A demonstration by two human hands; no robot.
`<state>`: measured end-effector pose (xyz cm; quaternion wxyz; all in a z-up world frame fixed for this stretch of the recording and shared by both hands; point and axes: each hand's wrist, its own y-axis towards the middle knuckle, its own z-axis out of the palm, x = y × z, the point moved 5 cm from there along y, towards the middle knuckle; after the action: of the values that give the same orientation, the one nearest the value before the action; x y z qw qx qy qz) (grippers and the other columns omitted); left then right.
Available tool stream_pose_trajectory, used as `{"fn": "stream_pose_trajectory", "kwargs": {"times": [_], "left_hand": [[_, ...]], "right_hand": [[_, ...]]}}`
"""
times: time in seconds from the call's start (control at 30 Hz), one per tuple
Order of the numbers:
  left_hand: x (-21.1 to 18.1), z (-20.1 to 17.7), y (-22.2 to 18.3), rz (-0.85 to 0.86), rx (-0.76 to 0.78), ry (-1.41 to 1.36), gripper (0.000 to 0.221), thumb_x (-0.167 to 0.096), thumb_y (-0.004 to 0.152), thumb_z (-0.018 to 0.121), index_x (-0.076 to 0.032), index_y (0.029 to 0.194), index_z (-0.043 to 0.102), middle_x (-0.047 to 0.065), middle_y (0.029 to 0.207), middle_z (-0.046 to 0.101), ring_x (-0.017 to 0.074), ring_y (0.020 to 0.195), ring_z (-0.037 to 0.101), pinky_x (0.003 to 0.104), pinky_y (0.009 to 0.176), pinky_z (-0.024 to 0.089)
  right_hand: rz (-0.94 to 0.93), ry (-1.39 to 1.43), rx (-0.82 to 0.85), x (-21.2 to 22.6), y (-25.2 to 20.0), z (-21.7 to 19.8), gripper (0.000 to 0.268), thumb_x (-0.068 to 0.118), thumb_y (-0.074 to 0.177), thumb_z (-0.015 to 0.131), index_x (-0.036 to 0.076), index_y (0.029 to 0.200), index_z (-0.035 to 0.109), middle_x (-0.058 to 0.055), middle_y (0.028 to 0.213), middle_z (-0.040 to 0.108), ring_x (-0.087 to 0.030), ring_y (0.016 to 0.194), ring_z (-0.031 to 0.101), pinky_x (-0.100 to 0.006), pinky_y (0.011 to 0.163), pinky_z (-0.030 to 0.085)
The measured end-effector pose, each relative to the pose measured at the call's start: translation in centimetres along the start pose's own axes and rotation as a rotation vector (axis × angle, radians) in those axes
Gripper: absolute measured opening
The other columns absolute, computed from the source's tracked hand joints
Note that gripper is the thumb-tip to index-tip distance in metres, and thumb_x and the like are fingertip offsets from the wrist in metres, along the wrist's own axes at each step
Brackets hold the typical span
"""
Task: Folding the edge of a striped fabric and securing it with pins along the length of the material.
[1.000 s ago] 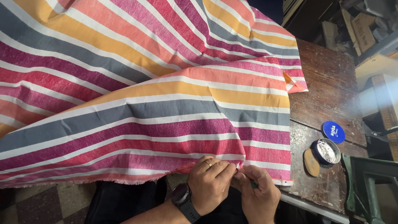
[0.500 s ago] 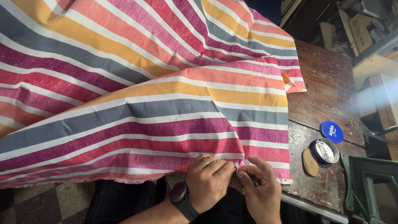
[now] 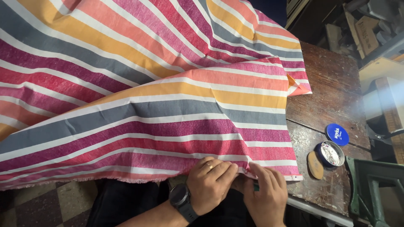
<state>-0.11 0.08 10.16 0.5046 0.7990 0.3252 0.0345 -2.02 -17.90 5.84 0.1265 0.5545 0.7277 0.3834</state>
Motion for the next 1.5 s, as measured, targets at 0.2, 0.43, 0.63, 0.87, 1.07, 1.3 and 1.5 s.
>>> {"fn": "stream_pose_trajectory", "kwargs": {"times": [0.2, 0.43, 0.63, 0.87, 1.07, 1.3, 1.5], "left_hand": [[3.1, -2.3, -7.1, -0.081, 0.055, 0.268, 0.032, -0.024, 0.102, 0.074, -0.008, 0.13, 0.07, 0.007, 0.123, 0.075, 0.0272, 0.11, 0.07, 0.046, 0.099, 0.056], [8.6, -10.7, -13.7, -0.281, 0.001, 0.463, 0.023, -0.027, 0.1, 0.067, -0.011, 0.109, 0.082, 0.003, 0.112, 0.079, 0.0263, 0.106, 0.073, 0.044, 0.097, 0.057], [11.7, -12.4, -10.6, -0.359, 0.154, 0.084, 0.021, -0.024, 0.087, 0.084, -0.012, 0.102, 0.08, 0.001, 0.093, 0.083, 0.0197, 0.079, 0.079, 0.036, 0.071, 0.065], [15.2, -15.6, -2.9, -0.407, 0.469, -0.222, 0.028, -0.019, 0.097, 0.068, -0.01, 0.122, 0.076, 0.006, 0.111, 0.085, 0.0248, 0.088, 0.082, 0.041, 0.076, 0.067], [16.7, -13.5, -7.9, -0.726, 0.813, -0.236, 0.012, -0.032, 0.092, 0.078, -0.025, 0.099, 0.083, -0.007, 0.086, 0.087, 0.0159, 0.079, 0.082, 0.034, 0.075, 0.06], [14.8, -13.3, -14.5, -0.597, 0.56, 0.095, 0.058, -0.046, 0.078, 0.088, -0.023, 0.128, 0.071, -0.003, 0.118, 0.08, 0.0223, 0.101, 0.076, 0.044, 0.09, 0.061], [12.4, -14.6, -20.9, -0.351, 0.354, 0.485, 0.045, -0.032, 0.078, 0.077, -0.017, 0.12, 0.072, -0.001, 0.115, 0.074, 0.0226, 0.101, 0.069, 0.042, 0.091, 0.056]], "right_hand": [[-0.132, -0.194, -0.088, -0.8, 1.9, -2.6, 0.008, 0.008, 0.093, 0.082, 0.014, 0.099, 0.082, -0.003, 0.1, 0.081, -0.023, 0.095, 0.073, -0.038, 0.09, 0.056], [-0.16, -0.333, -0.098, -2.2, 6.0, -2.7, 0.021, 0.0, 0.095, 0.079, 0.02, 0.1, 0.082, -0.004, 0.112, 0.076, -0.027, 0.098, 0.065, -0.041, 0.091, 0.055], [-0.194, -0.374, -0.066, -3.9, 11.9, -2.5, 0.022, -0.002, 0.1, 0.08, 0.02, 0.101, 0.083, -0.001, 0.108, 0.083, -0.017, 0.096, 0.075, -0.035, 0.088, 0.055], [-0.392, -0.533, -0.189, -3.5, 15.0, -5.3, 0.031, -0.004, 0.113, 0.084, 0.027, 0.111, 0.078, -0.002, 0.126, 0.079, -0.028, 0.098, 0.063, -0.041, 0.089, 0.05], [-0.274, -0.361, 0.243, -5.5, 6.9, -0.4, 0.022, 0.012, 0.084, 0.083, 0.023, 0.103, 0.08, 0.002, 0.12, 0.077, -0.023, 0.096, 0.066, -0.036, 0.083, 0.057], [-0.117, -0.181, 0.26, -1.8, 4.5, -0.6, 0.041, 0.032, 0.087, 0.079, 0.025, 0.126, 0.078, 0.002, 0.135, 0.076, -0.023, 0.116, 0.067, -0.043, 0.105, 0.052], [-0.14, 0.0, 0.366, 2.0, 5.8, 0.5, 0.025, 0.02, 0.088, 0.079, 0.021, 0.113, 0.081, 0.006, 0.108, 0.082, -0.022, 0.091, 0.065, -0.036, 0.08, 0.058]]}}
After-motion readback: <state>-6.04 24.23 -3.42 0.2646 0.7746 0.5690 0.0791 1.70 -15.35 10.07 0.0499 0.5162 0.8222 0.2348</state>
